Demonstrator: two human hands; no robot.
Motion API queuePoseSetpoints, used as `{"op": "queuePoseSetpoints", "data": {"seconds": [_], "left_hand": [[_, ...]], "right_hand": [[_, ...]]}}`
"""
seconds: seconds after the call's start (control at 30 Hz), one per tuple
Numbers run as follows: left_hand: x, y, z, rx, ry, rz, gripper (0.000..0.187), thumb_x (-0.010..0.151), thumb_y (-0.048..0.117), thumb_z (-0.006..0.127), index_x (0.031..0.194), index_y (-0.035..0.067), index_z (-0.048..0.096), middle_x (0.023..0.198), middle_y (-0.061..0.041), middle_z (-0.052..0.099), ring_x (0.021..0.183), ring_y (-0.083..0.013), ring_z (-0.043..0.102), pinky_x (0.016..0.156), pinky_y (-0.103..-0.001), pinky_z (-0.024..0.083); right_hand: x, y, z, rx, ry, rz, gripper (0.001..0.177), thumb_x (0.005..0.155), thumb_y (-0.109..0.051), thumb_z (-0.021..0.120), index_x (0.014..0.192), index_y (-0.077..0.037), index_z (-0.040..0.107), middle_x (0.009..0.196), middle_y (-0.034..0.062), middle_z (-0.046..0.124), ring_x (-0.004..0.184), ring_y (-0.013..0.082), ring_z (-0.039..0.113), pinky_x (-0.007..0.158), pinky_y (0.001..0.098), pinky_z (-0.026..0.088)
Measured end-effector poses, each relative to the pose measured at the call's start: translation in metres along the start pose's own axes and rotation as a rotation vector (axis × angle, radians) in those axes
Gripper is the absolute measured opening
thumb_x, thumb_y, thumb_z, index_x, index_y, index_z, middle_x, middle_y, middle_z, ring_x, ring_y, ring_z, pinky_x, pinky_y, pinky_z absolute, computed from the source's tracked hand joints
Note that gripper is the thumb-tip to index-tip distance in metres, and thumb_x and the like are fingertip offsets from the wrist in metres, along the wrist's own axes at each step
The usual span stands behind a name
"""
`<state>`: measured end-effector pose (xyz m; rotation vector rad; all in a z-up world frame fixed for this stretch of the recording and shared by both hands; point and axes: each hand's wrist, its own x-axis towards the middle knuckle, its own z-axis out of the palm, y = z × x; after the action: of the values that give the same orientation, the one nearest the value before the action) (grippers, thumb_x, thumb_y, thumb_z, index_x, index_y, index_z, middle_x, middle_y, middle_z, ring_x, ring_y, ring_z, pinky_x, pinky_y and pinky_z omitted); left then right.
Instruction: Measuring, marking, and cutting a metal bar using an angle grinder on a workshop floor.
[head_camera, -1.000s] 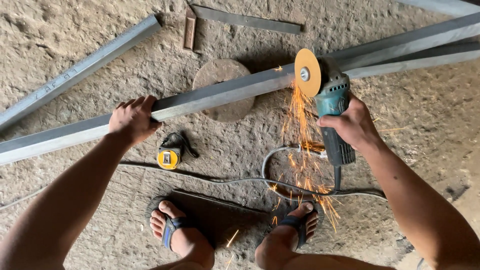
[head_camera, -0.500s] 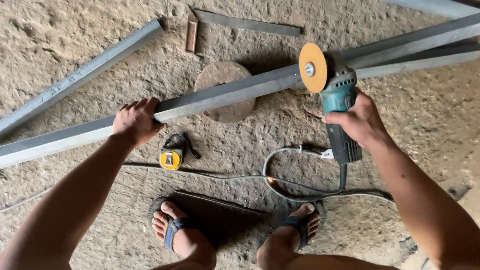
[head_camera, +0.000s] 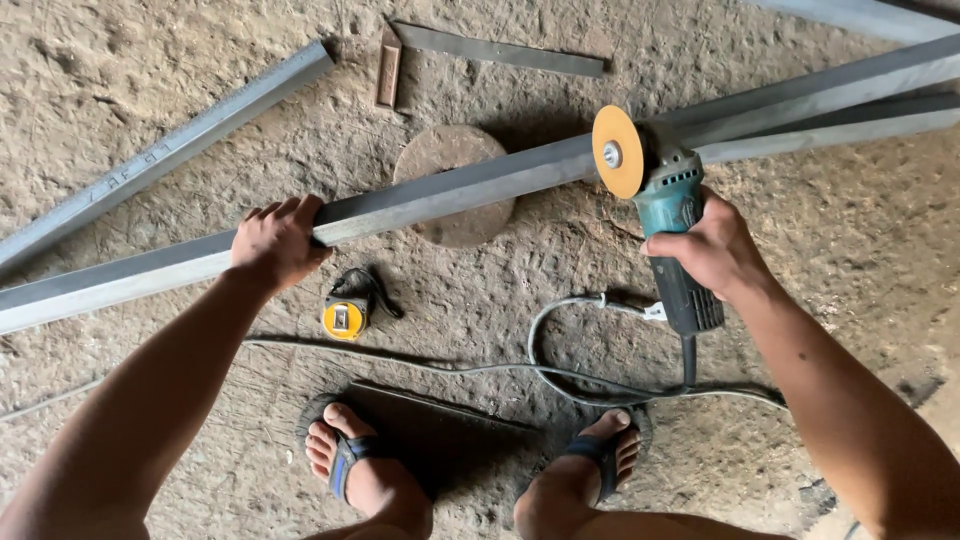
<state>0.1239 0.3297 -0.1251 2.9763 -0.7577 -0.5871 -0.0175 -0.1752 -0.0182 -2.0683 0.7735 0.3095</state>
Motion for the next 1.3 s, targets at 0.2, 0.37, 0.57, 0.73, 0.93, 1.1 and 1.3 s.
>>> {"op": "queuePoseSetpoints", "data": {"seconds": [0.2,0.37,0.57,0.73,0.93,1.1,1.3], "left_hand": [[0.0,-0.002,0.003,0.017,0.011,0.005,0.054,0.075,0.035,0.084,0.118,0.019,0.055,0.1,-0.003,0.066,0.103,-0.0276,0.072,0.096,-0.045,0.056],[0.001,-0.002,0.005,0.006,0.026,0.012,0.053,0.075,0.034,0.083,0.117,0.018,0.055,0.099,-0.003,0.066,0.101,-0.0278,0.072,0.094,-0.046,0.056],[0.0,0.003,-0.002,0.012,0.025,0.003,0.049,0.075,0.033,0.084,0.112,0.017,0.056,0.097,-0.003,0.066,0.1,-0.0274,0.072,0.093,-0.045,0.056],[0.0,0.0,0.003,-0.007,0.027,0.007,0.05,0.074,0.033,0.086,0.11,0.016,0.057,0.096,-0.004,0.067,0.098,-0.0286,0.072,0.092,-0.046,0.056],[0.002,-0.002,0.024,0.205,0.246,0.096,0.077,0.068,0.043,0.083,0.136,0.023,0.052,0.105,-0.001,0.063,0.098,-0.0226,0.071,0.088,-0.041,0.056],[0.022,-0.012,0.077,0.288,0.416,0.194,0.077,0.063,0.032,0.085,0.133,0.012,0.059,0.099,-0.003,0.064,0.089,-0.0221,0.071,0.08,-0.036,0.058],[0.01,0.008,0.024,0.158,0.215,0.188,0.074,0.069,0.025,0.084,0.136,0.007,0.057,0.105,-0.008,0.07,0.097,-0.0254,0.075,0.085,-0.038,0.061]], "right_hand": [[-0.003,-0.007,-0.002,0.004,-0.03,0.013,0.053,0.061,-0.011,0.083,0.109,-0.002,0.064,0.094,0.0188,0.065,0.093,0.0357,0.065,0.082,0.0495,0.05],[-0.004,-0.014,-0.005,-0.001,-0.059,0.006,0.052,0.063,-0.011,0.081,0.11,0.0,0.063,0.094,0.0205,0.063,0.094,0.0396,0.065,0.082,0.052,0.05],[0.003,-0.004,-0.007,-0.008,-0.07,0.002,0.049,0.063,-0.013,0.083,0.107,-0.003,0.063,0.092,0.0168,0.063,0.092,0.0364,0.065,0.081,0.0502,0.049],[0.015,0.017,-0.008,-0.043,-0.068,0.019,0.048,0.063,-0.019,0.086,0.103,-0.008,0.063,0.089,0.0107,0.062,0.089,0.0296,0.065,0.079,0.0447,0.049],[0.006,0.001,-0.007,0.071,-0.126,-0.06,0.038,0.073,-0.008,0.082,0.104,-0.001,0.06,0.089,0.0159,0.057,0.094,0.0383,0.061,0.072,0.0581,0.04],[0.01,0.01,-0.009,0.076,-0.177,-0.064,0.041,0.077,-0.008,0.084,0.106,-0.003,0.056,0.093,0.0138,0.058,0.098,0.0381,0.063,0.08,0.0588,0.047],[0.013,0.024,-0.008,0.01,-0.163,-0.026,0.04,0.075,-0.014,0.086,0.102,-0.006,0.057,0.092,0.0124,0.062,0.094,0.0367,0.066,0.076,0.0587,0.05]]}}
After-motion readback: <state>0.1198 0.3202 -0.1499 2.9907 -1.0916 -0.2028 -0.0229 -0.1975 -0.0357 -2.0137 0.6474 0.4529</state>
